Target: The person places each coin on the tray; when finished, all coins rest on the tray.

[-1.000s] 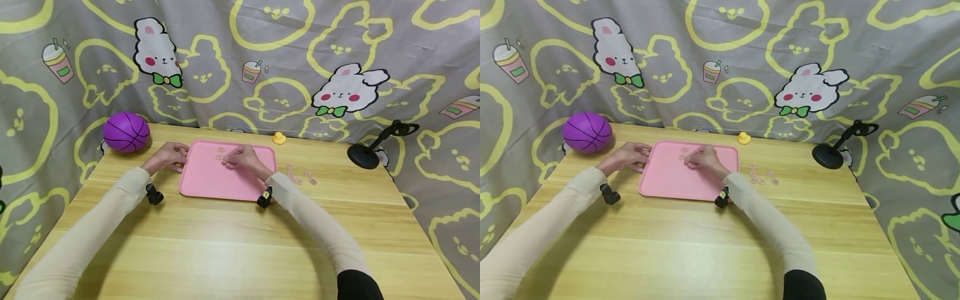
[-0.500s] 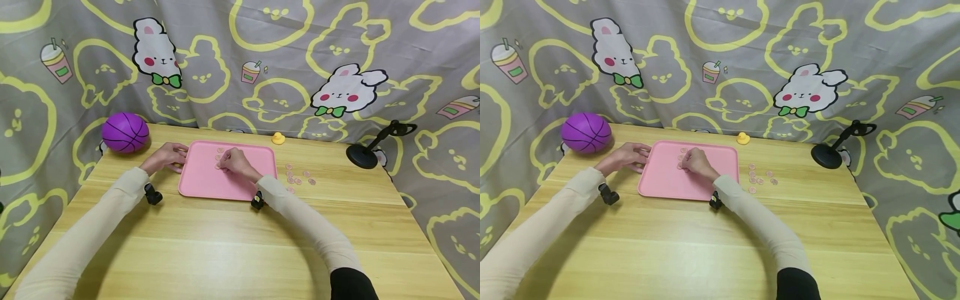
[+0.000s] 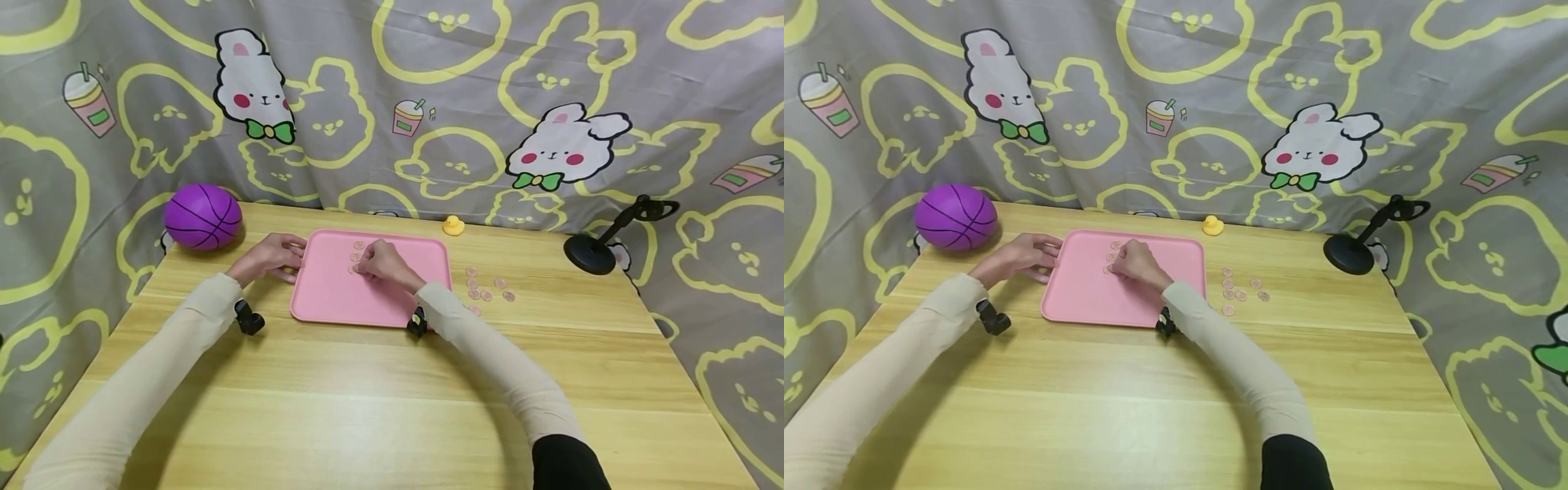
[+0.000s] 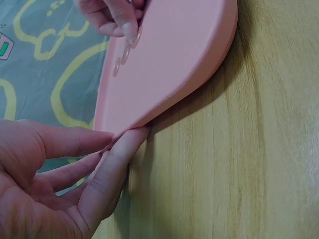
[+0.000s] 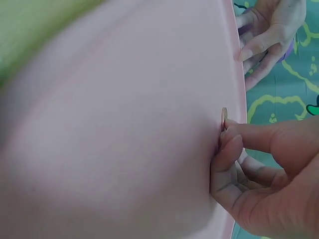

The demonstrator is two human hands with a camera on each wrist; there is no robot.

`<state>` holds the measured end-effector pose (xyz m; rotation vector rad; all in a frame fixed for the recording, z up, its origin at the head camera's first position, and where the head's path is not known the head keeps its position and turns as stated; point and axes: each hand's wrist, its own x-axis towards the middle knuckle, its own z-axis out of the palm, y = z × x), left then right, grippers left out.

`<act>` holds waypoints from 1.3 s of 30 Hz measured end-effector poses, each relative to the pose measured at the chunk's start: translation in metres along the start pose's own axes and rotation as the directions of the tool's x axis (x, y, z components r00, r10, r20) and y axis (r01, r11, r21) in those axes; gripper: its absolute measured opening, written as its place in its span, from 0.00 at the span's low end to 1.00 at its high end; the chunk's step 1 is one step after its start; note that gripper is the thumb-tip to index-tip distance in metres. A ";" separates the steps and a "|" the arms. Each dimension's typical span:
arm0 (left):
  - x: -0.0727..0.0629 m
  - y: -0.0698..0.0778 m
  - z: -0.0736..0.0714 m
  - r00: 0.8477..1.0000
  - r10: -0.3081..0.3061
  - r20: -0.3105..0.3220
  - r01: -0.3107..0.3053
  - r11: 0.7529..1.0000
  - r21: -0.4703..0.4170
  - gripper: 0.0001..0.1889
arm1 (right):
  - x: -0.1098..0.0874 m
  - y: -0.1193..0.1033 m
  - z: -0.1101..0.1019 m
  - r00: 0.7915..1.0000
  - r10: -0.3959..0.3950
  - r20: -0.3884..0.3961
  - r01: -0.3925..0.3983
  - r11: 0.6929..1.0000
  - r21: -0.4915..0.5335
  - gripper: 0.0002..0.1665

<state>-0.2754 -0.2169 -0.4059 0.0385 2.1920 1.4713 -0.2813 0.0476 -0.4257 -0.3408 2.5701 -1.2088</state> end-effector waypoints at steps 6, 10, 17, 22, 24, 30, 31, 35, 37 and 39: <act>0.001 0.000 0.001 1.000 -0.004 -0.010 0.004 1.000 0.005 0.35 | -0.002 0.003 -0.015 0.999 -0.045 0.026 0.043 0.997 0.061 0.04; 0.000 0.001 0.002 1.000 -0.013 -0.012 0.014 1.000 0.013 0.35 | -0.003 0.009 -0.033 0.997 -0.080 0.023 0.078 0.995 0.068 0.04; -0.002 0.002 0.001 1.000 -0.013 -0.007 0.013 1.000 0.023 0.36 | -0.016 0.021 -0.066 0.994 -0.080 0.081 0.078 0.997 0.019 0.06; -0.003 0.001 0.001 1.000 0.000 0.000 0.000 1.000 0.018 0.35 | -0.029 0.037 -0.090 0.995 -0.077 0.069 0.076 0.997 0.015 0.07; -0.002 0.001 0.001 1.000 0.010 0.006 -0.010 1.000 0.014 0.35 | -0.033 0.044 -0.101 0.996 -0.077 0.049 0.077 0.997 0.006 0.07; -0.003 -0.001 -0.001 1.000 0.010 0.010 -0.010 1.000 0.019 0.36 | -0.047 0.072 -0.131 0.998 -0.059 -0.011 0.059 0.998 -0.034 0.08; -0.003 -0.001 -0.001 1.000 0.005 0.008 -0.005 1.000 0.022 0.36 | -0.050 0.077 -0.136 0.998 -0.054 -0.015 0.054 0.998 -0.037 0.09; -0.003 0.000 0.000 1.000 -0.019 -0.006 0.019 0.999 0.026 0.36 | -0.063 0.100 -0.158 0.997 -0.054 -0.049 0.052 0.998 -0.028 0.10; -0.002 0.001 0.001 1.000 -0.027 -0.008 0.028 0.999 0.024 0.36 | -0.070 0.112 -0.169 0.996 -0.046 -0.071 0.045 0.999 -0.020 0.11; -0.001 0.001 0.002 1.000 -0.029 -0.004 0.029 0.999 0.025 0.36 | -0.077 0.123 -0.179 0.995 -0.035 -0.092 0.033 0.999 -0.031 0.12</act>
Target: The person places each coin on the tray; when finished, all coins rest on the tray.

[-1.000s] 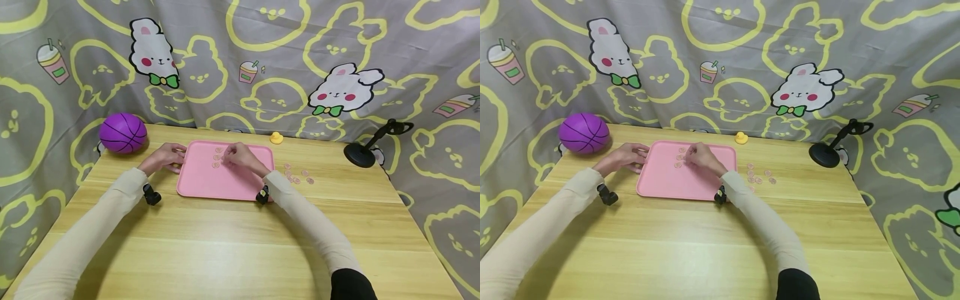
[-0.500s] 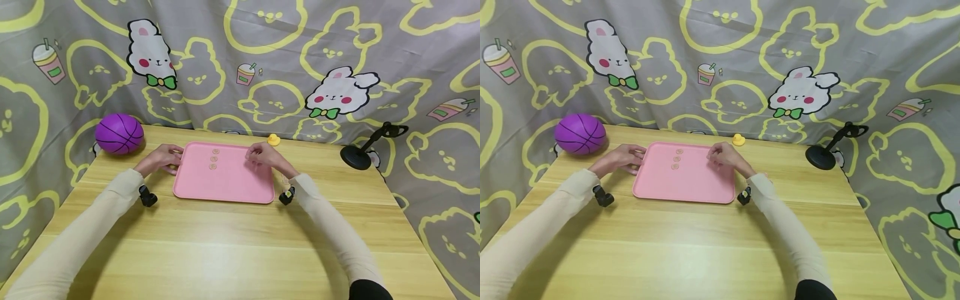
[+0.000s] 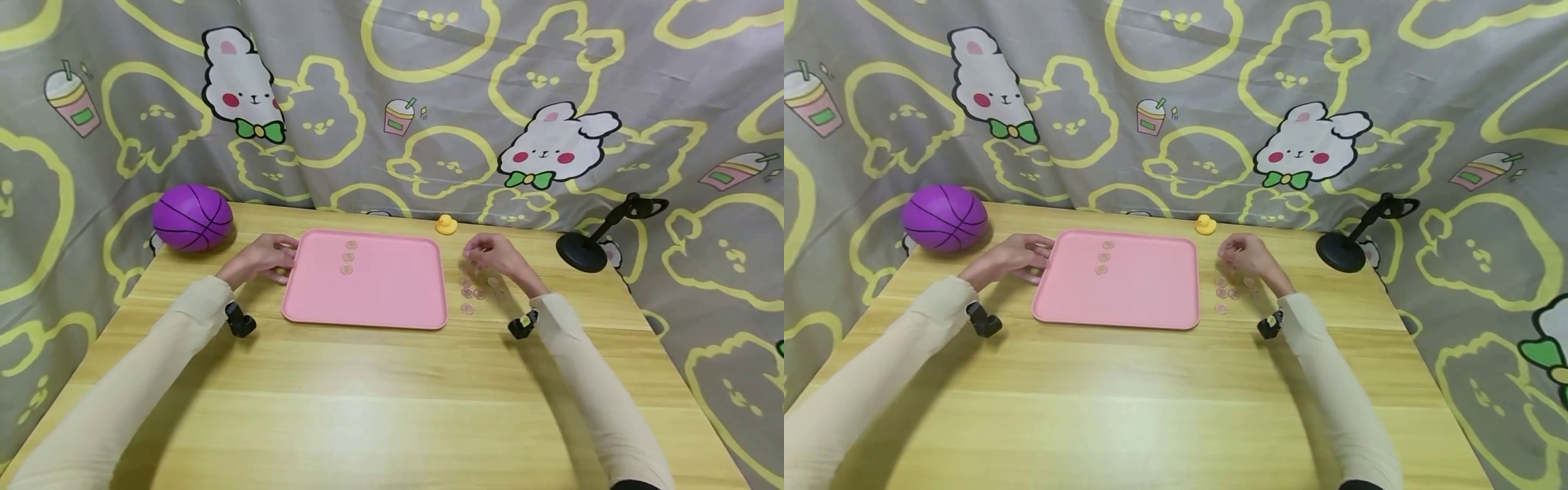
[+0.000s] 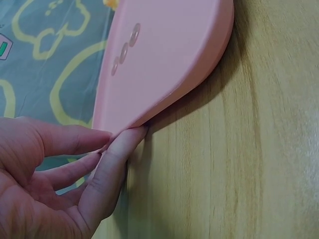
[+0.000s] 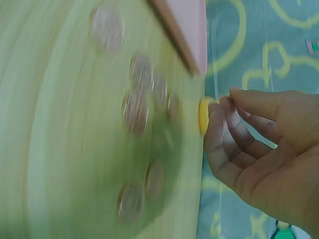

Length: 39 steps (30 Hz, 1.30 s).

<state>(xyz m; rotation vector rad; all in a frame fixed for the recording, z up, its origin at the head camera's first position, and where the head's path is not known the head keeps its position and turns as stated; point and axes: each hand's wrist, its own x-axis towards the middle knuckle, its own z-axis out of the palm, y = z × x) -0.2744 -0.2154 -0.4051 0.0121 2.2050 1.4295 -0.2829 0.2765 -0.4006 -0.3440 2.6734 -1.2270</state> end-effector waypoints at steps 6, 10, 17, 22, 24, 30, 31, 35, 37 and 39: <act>0.001 -0.002 0.000 1.000 0.005 0.006 -0.005 1.000 -0.007 0.36 | -0.016 0.025 -0.022 0.999 0.027 0.024 -0.025 0.998 -0.063 0.15; 0.001 0.000 0.000 1.000 0.015 0.010 -0.015 1.000 -0.019 0.36 | -0.026 0.036 -0.030 0.998 0.021 0.060 -0.017 0.997 -0.073 0.14; 0.003 0.002 0.000 1.000 0.004 0.001 -0.004 1.000 -0.023 0.36 | -0.040 0.054 -0.034 0.995 0.020 0.100 -0.019 1.000 -0.012 0.19; 0.004 0.000 -0.001 1.000 0.001 0.009 -0.001 1.000 -0.024 0.37 | -0.044 0.061 -0.028 0.994 0.037 0.102 -0.043 0.997 0.058 0.21; 0.004 -0.001 -0.001 1.000 0.001 0.011 -0.001 1.000 -0.024 0.37 | -0.045 0.061 -0.025 0.996 0.039 0.075 -0.041 0.999 0.030 0.20; 0.001 0.001 0.000 1.000 0.005 0.006 -0.005 1.000 -0.019 0.37 | -0.045 0.056 -0.019 1.000 0.028 0.008 -0.027 0.997 -0.073 0.14; 0.001 0.002 0.000 1.000 0.004 0.001 -0.004 1.000 -0.018 0.37 | -0.044 0.056 -0.018 1.000 0.030 0.007 -0.029 0.996 -0.079 0.14; 0.002 0.003 0.001 1.000 0.003 -0.018 -0.004 1.000 -0.019 0.36 | -0.037 0.052 -0.016 0.999 0.043 -0.005 -0.043 0.994 -0.097 0.12; 0.001 0.002 0.001 1.000 0.004 -0.022 -0.005 1.000 -0.027 0.36 | -0.033 0.048 -0.015 0.999 0.046 -0.024 -0.048 0.994 -0.100 0.10; 0.001 0.003 0.000 1.000 0.003 -0.021 -0.004 0.999 -0.037 0.35 | -0.029 0.041 -0.012 0.997 0.061 -0.042 -0.064 0.995 -0.078 0.10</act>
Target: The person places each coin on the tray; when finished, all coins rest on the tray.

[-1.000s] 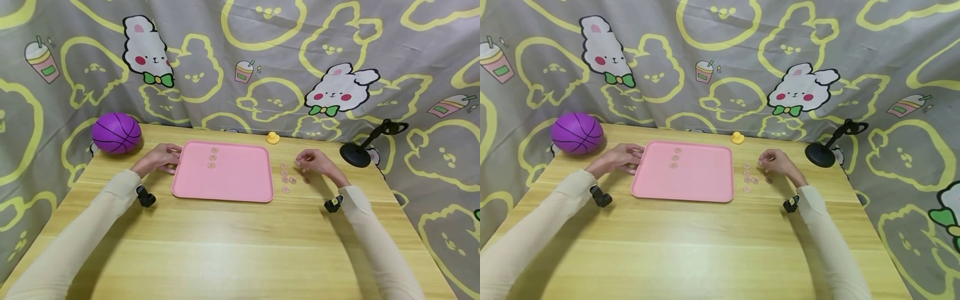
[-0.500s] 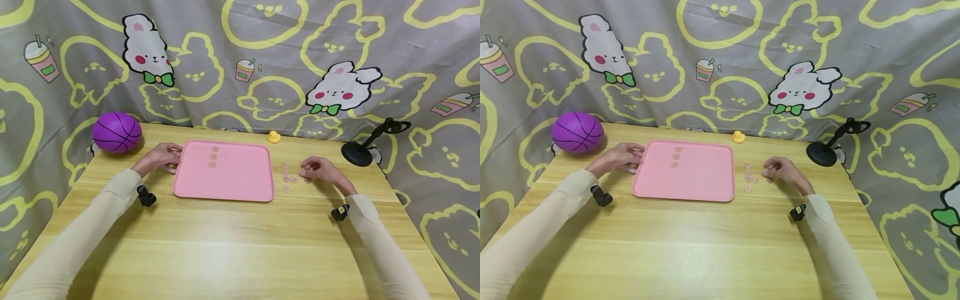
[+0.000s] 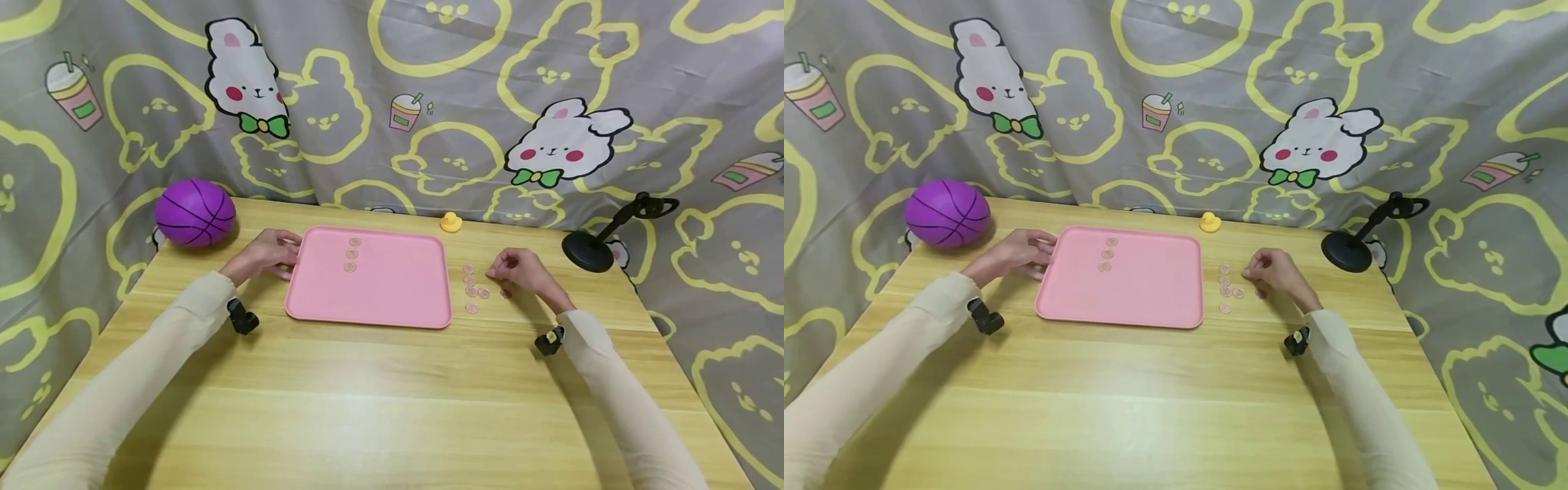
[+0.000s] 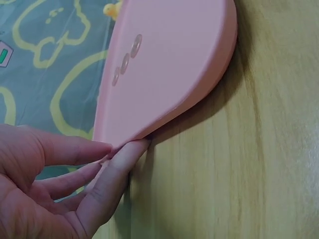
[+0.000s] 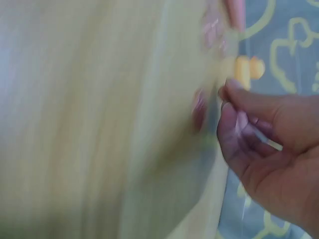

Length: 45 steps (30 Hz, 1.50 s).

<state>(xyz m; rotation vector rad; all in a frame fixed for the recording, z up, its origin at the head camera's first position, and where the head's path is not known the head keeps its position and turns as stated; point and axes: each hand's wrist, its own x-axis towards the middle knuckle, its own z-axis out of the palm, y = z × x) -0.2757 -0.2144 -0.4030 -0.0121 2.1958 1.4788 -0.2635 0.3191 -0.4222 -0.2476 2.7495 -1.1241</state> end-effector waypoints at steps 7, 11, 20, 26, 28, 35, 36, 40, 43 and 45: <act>-0.004 0.004 -0.008 1.000 -0.024 0.010 0.024 0.999 -0.041 0.35 | 0.013 -0.041 0.015 0.998 0.035 0.052 -0.044 0.982 0.185 0.15; -0.004 0.001 -0.007 1.000 -0.008 0.013 0.009 0.999 -0.052 0.34 | 0.022 -0.065 0.033 0.992 0.068 0.105 -0.100 0.937 0.335 0.16; -0.006 -0.011 -0.001 1.000 0.027 0.013 -0.027 0.999 -0.033 0.34 | 0.037 -0.112 0.091 0.970 0.132 0.204 -0.223 0.815 0.534 0.15; -0.007 -0.005 0.003 0.999 0.033 0.002 -0.033 0.999 -0.022 0.33 | 0.047 -0.143 0.123 0.964 0.139 0.229 -0.249 0.775 0.580 0.14; -0.007 -0.003 0.004 1.000 0.019 -0.007 -0.019 1.000 -0.021 0.33 | 0.049 -0.152 0.133 0.955 0.134 0.266 -0.274 0.744 0.609 0.14; -0.005 0.000 0.005 1.000 0.009 -0.022 -0.009 1.000 -0.008 0.31 | 0.053 -0.169 0.160 0.940 0.088 0.329 -0.289 0.720 0.631 0.10; -0.005 0.000 0.005 1.000 0.007 -0.022 -0.007 1.000 -0.007 0.31 | 0.053 -0.171 0.163 0.939 0.084 0.333 -0.289 0.716 0.636 0.09; -0.003 -0.001 0.004 1.000 -0.004 -0.020 0.004 1.000 -0.004 0.32 | 0.051 -0.177 0.174 0.945 0.078 0.317 -0.265 0.749 0.607 0.07; -0.003 0.000 0.004 1.000 -0.011 -0.016 0.011 1.000 0.000 0.32 | 0.049 -0.180 0.180 0.957 0.068 0.283 -0.219 0.807 0.549 0.05; -0.003 0.001 0.004 1.000 -0.017 -0.018 0.017 1.000 0.004 0.32 | 0.048 -0.183 0.182 0.964 0.050 0.260 -0.175 0.856 0.487 0.04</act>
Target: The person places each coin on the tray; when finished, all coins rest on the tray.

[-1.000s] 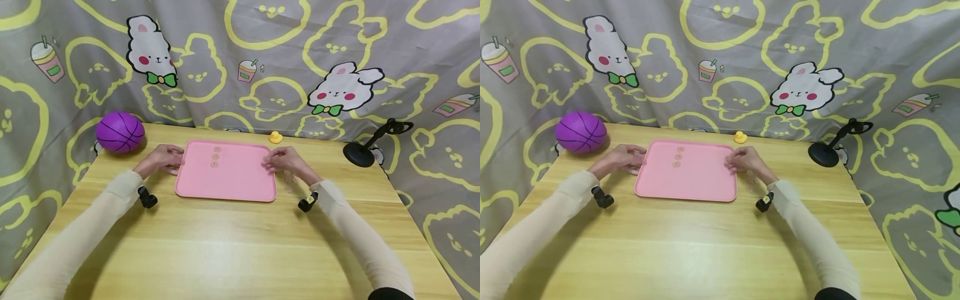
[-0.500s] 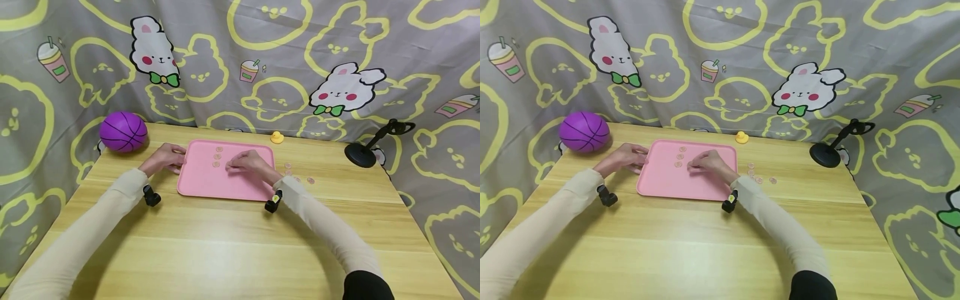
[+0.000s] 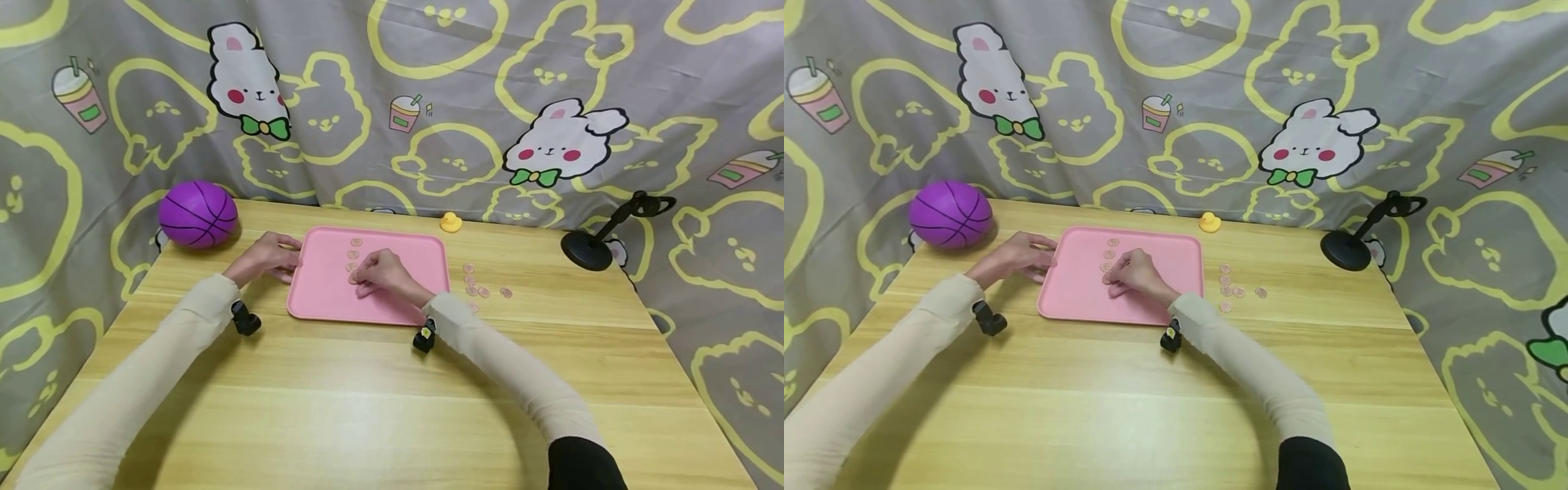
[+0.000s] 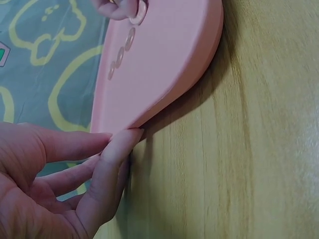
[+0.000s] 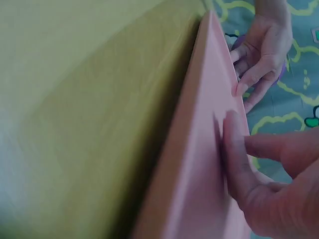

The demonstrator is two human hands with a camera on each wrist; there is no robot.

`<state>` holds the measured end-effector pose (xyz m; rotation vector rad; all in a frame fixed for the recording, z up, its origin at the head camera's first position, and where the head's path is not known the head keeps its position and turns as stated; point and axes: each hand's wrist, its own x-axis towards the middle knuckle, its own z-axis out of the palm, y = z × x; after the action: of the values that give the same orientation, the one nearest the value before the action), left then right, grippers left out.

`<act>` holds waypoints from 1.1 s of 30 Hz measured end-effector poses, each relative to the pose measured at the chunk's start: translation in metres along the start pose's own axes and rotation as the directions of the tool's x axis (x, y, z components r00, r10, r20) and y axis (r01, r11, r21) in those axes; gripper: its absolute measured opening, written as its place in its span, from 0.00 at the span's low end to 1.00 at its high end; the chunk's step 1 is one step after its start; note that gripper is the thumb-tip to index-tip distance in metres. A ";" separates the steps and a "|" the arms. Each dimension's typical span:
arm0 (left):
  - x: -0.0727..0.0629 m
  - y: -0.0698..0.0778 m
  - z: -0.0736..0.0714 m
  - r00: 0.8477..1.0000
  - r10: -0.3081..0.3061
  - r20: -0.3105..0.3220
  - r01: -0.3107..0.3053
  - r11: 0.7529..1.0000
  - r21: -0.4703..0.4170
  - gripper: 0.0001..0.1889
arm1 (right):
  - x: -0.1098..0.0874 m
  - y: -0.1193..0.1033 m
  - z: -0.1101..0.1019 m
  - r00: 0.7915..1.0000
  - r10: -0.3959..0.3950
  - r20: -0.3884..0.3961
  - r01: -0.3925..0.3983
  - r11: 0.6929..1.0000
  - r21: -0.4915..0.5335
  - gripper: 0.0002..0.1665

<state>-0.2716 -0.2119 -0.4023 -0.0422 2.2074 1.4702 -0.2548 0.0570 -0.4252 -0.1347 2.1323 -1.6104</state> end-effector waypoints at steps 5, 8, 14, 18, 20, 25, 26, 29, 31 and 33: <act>0.002 0.001 0.000 1.000 -0.009 0.001 0.009 1.000 0.000 0.33 | -0.003 -0.005 0.004 0.999 -0.043 0.013 0.045 0.984 -0.173 0.06; 0.003 0.002 0.002 1.000 -0.002 0.004 0.002 1.000 0.008 0.33 | -0.002 -0.004 0.004 0.998 -0.057 0.009 0.058 0.974 -0.218 0.07; 0.001 0.001 0.002 1.000 0.005 0.006 -0.005 1.000 0.029 0.34 | 0.003 0.000 0.006 0.995 -0.095 -0.013 0.087 0.955 -0.284 0.10; -0.001 0.001 0.000 1.000 0.011 0.008 -0.011 0.999 0.034 0.34 | 0.003 0.000 0.007 0.994 -0.105 -0.014 0.096 0.947 -0.307 0.12; -0.001 0.001 0.000 1.000 0.014 0.007 -0.014 0.999 0.044 0.34 | 0.002 0.000 0.006 0.994 -0.111 -0.010 0.102 0.941 -0.323 0.11; -0.002 0.001 0.000 1.000 0.017 0.005 -0.018 0.998 0.056 0.33 | 0.000 -0.002 -0.006 0.990 -0.140 0.014 0.135 0.926 -0.352 0.08; -0.002 0.001 0.000 1.000 0.018 0.006 -0.019 0.998 0.052 0.33 | -0.001 -0.002 -0.009 0.989 -0.146 0.020 0.144 0.924 -0.354 0.07; -0.002 0.000 0.000 1.000 0.026 0.014 -0.026 0.999 0.041 0.33 | -0.002 -0.003 -0.023 0.984 -0.171 0.040 0.174 0.921 -0.348 0.04; -0.002 0.000 0.000 0.999 0.030 0.016 -0.031 0.999 0.040 0.33 | -0.005 -0.005 -0.033 0.981 -0.189 0.046 0.193 0.917 -0.348 0.03; -0.002 0.000 0.001 0.999 0.030 0.014 -0.030 0.999 0.040 0.32 | -0.008 -0.005 -0.044 0.978 -0.204 0.041 0.205 0.910 -0.360 0.03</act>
<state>-0.2696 -0.2119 -0.4021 0.0144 2.2352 1.4369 -0.2667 0.0973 -0.4085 -0.4934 2.4631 -1.2986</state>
